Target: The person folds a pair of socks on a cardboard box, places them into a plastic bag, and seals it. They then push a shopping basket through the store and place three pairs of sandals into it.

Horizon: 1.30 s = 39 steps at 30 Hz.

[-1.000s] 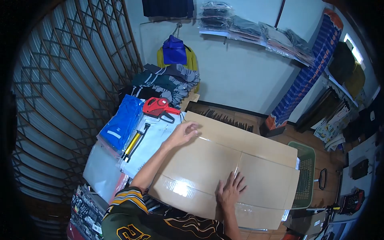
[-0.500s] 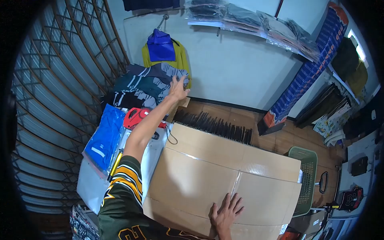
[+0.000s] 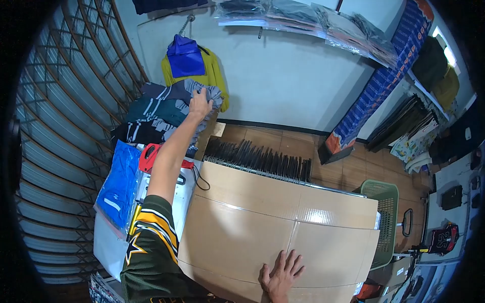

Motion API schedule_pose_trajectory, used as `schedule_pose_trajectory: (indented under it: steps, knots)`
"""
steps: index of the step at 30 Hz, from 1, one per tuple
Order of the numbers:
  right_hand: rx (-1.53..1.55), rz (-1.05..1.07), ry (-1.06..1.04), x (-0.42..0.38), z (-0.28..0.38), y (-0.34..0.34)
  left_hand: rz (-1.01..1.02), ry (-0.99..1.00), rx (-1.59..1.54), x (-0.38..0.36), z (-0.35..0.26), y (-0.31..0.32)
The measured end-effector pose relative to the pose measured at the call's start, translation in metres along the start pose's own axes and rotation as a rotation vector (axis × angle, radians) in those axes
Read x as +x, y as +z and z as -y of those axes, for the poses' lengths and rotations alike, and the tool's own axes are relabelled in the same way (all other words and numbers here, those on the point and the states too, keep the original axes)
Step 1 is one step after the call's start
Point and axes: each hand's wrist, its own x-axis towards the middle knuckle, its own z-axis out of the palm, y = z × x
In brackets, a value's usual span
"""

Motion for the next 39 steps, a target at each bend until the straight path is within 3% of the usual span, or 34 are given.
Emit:
schedule_pose_trajectory:
  steps: [5, 10, 11, 14, 17, 20, 21, 24, 31, 37, 39]
  knots:
    - [0.000, 0.002, 0.000, 0.000, 0.002, -0.004, -0.009, 0.051, -0.054, 0.014, 0.030, 0.011]
    - [-0.003, -0.038, -0.015, -0.001, -0.002, 0.002, 0.075, 0.079, -0.090, -0.005, 0.017, -0.005]
    - [-0.003, -0.042, -0.017, -0.001, -0.002, 0.002, 0.180, 0.051, -0.072, -0.007, 0.011, -0.014]
    - [0.003, -0.042, -0.018, -0.001, -0.002, 0.001, 0.168, 0.040, -0.079, -0.019, 0.011, -0.019]
    - [0.012, -0.027, -0.003, -0.001, -0.003, 0.003, 0.297, -0.076, 0.174, -0.037, 0.003, -0.054]
    - [-0.001, -0.013, -0.005, -0.001, -0.002, 0.001, 0.568, -0.237, 0.321, -0.023, 0.036, -0.051]
    - [-0.002, -0.025, -0.012, -0.001, -0.003, 0.003, 0.550, -0.127, 0.403, -0.018, 0.057, -0.041]
    - [0.007, -0.035, -0.020, -0.001, -0.004, 0.004, 0.578, 0.083, 0.175, -0.011, 0.081, -0.058]
    - [0.009, -0.047, -0.031, -0.001, -0.007, 0.006, 0.500, 0.157, -0.073, -0.012, 0.112, -0.052]
    - [0.015, -0.027, -0.013, 0.000, -0.004, 0.003, 0.520, 0.023, -0.140, -0.013, 0.111, -0.058]
    - [0.021, -0.037, -0.019, -0.001, -0.006, 0.004, 0.465, 0.132, -0.005, -0.020, 0.098, -0.062]
